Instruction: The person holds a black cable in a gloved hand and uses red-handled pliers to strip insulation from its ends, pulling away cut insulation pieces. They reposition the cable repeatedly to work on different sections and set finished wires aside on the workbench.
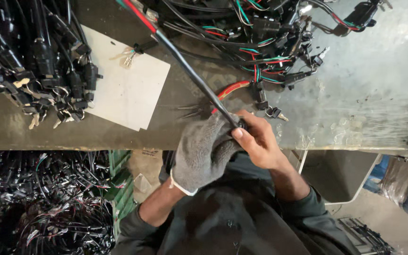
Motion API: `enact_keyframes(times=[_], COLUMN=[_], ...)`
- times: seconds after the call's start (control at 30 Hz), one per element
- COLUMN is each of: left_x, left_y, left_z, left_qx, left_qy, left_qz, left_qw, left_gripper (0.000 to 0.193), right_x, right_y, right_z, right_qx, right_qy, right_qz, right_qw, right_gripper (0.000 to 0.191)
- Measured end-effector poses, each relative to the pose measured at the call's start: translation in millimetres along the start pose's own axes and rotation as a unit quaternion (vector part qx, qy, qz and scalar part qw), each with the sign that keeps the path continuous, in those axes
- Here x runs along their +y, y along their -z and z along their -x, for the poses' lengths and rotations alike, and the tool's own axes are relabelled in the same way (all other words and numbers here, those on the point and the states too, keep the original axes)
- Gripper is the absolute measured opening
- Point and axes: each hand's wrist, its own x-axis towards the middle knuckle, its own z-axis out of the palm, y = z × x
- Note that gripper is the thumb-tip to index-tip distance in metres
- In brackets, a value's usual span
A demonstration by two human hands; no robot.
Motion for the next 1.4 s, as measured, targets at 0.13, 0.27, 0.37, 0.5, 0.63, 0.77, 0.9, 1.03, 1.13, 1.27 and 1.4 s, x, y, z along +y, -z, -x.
enact_keyframes(times=[0.13,0.27,0.37,0.5,0.63,0.77,0.9,1.03,1.13,1.27,1.4], left_x=[-23,-37,-41,-46,-45,-39,-34,-31,-33,-36,-26], left_y=[5,1,4,16,14,0,0,8,15,20,29], left_z=[-4,-1,0,-1,3,6,1,2,9,13,16], left_qx=[0.040,-0.023,-0.019,-0.117,-0.087,-0.013,-0.005,0.017,0.104,0.087,0.048], left_qy=[-0.066,-0.125,-0.090,-0.113,-0.086,0.014,0.028,0.107,0.017,0.016,-0.006], left_qz=[-0.036,0.026,0.066,0.211,0.228,0.330,0.315,0.152,0.114,0.175,0.267], left_qw=[0.996,0.992,0.994,0.964,0.966,0.944,0.949,0.982,0.988,0.981,0.962], left_gripper=[0.034,0.047,0.040,0.041,0.030,0.013,0.032,0.041,0.029,0.020,0.018], right_x=[14,14,3,-2,35,84,78,22,-11,-17,-15], right_y=[-2,-12,-11,-1,-4,-26,-46,-37,-17,-7,-8], right_z=[0,-12,-23,-24,-6,10,6,-23,-45,-56,-42], right_qx=[-0.037,-0.046,-0.090,-0.256,-0.263,-0.118,0.132,0.063,0.019,0.037,0.087], right_qy=[-0.020,0.073,-0.123,0.148,-0.083,-0.054,-0.028,0.203,0.319,0.242,0.162], right_qz=[0.009,0.018,0.166,-0.024,-0.235,-0.241,-0.092,0.154,0.413,0.606,0.547], right_qw=[0.999,0.996,0.974,0.955,0.932,0.962,0.987,0.965,0.853,0.757,0.816], right_gripper=[0.025,0.027,0.035,0.044,0.062,0.051,0.055,0.066,0.081,0.065,0.053])
